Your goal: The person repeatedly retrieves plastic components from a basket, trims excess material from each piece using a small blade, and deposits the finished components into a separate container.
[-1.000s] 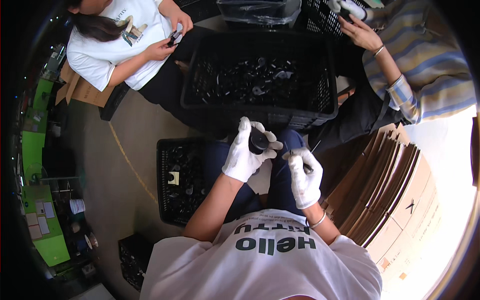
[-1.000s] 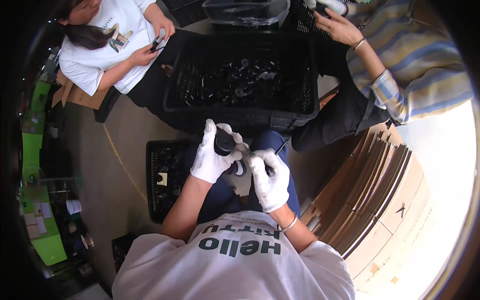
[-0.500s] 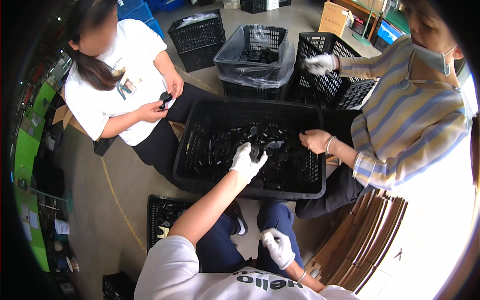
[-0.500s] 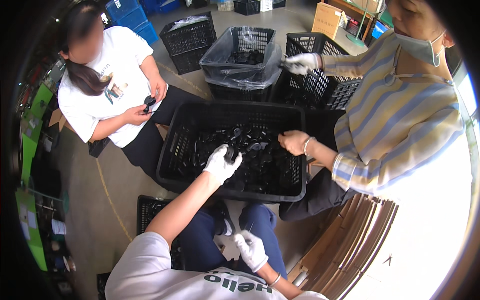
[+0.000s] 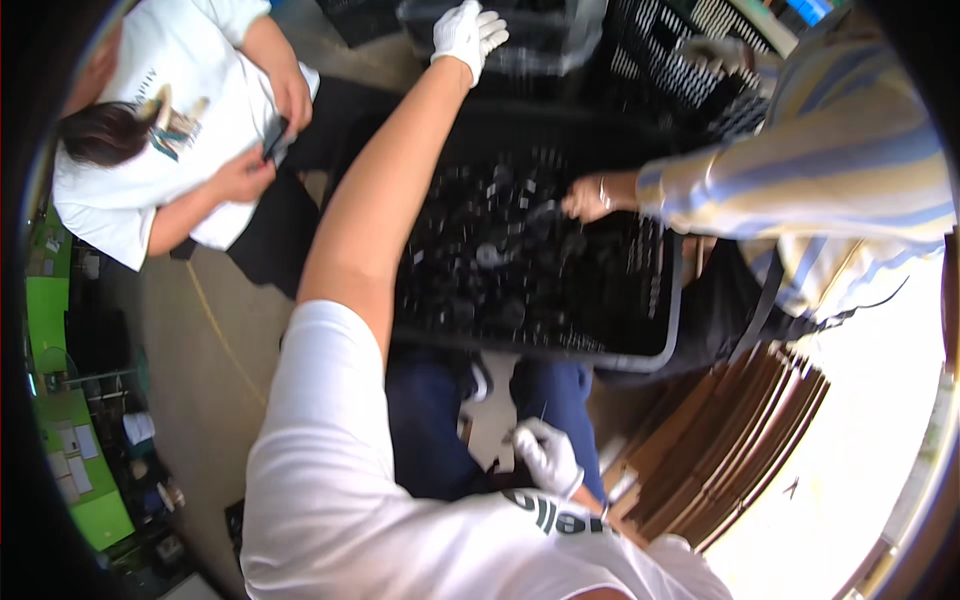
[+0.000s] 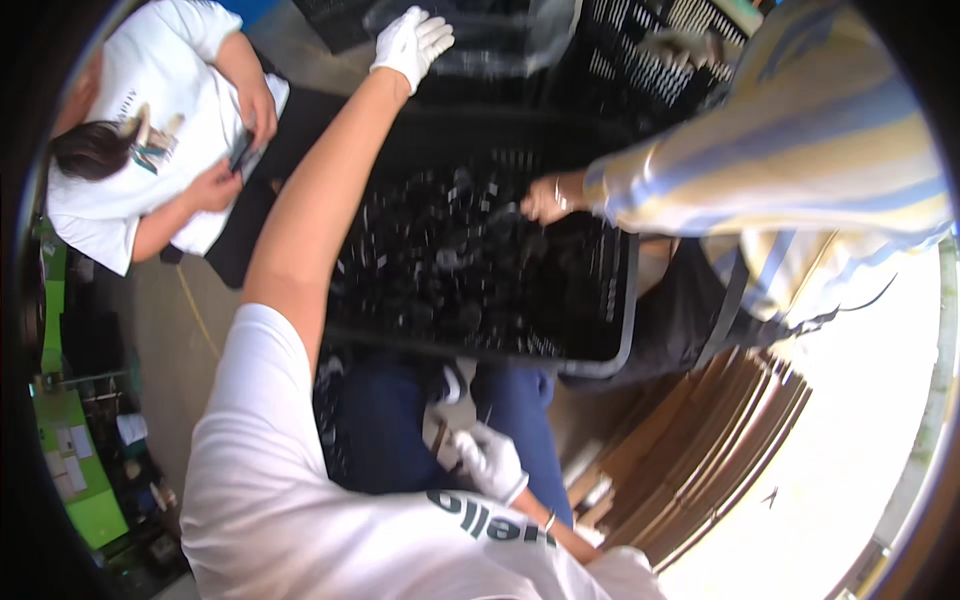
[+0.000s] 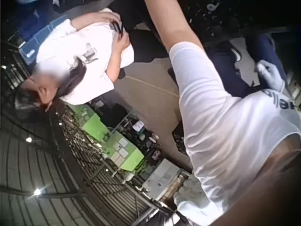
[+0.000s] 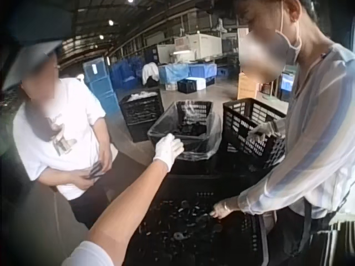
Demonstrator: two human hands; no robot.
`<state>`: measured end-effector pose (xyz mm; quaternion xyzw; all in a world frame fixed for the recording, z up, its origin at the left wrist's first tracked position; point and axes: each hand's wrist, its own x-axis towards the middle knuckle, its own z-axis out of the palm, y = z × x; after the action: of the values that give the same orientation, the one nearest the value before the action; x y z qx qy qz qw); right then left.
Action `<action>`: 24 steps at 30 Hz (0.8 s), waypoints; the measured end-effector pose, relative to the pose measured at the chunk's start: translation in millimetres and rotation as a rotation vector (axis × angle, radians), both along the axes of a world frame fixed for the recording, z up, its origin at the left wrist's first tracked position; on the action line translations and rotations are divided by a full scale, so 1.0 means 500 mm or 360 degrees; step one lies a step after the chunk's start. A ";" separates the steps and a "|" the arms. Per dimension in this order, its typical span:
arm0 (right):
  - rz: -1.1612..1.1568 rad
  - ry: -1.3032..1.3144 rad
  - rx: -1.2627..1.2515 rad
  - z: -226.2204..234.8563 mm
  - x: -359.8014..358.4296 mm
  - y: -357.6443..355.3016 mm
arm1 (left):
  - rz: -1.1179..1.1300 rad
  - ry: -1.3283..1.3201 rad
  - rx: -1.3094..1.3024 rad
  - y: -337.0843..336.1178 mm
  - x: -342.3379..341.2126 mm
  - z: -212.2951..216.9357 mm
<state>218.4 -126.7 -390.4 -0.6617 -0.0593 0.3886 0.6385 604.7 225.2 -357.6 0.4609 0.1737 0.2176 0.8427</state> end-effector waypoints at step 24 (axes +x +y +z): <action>0.0023 0.0145 0.0195 0.010 -0.053 0.002 | -0.1139 0.1114 0.0824 -0.100 -0.507 -0.218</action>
<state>192.1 -125.6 -385.5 -0.6027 -0.0586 0.4184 0.6770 351.3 175.0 -466.4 0.7274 0.2168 -0.2121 0.6155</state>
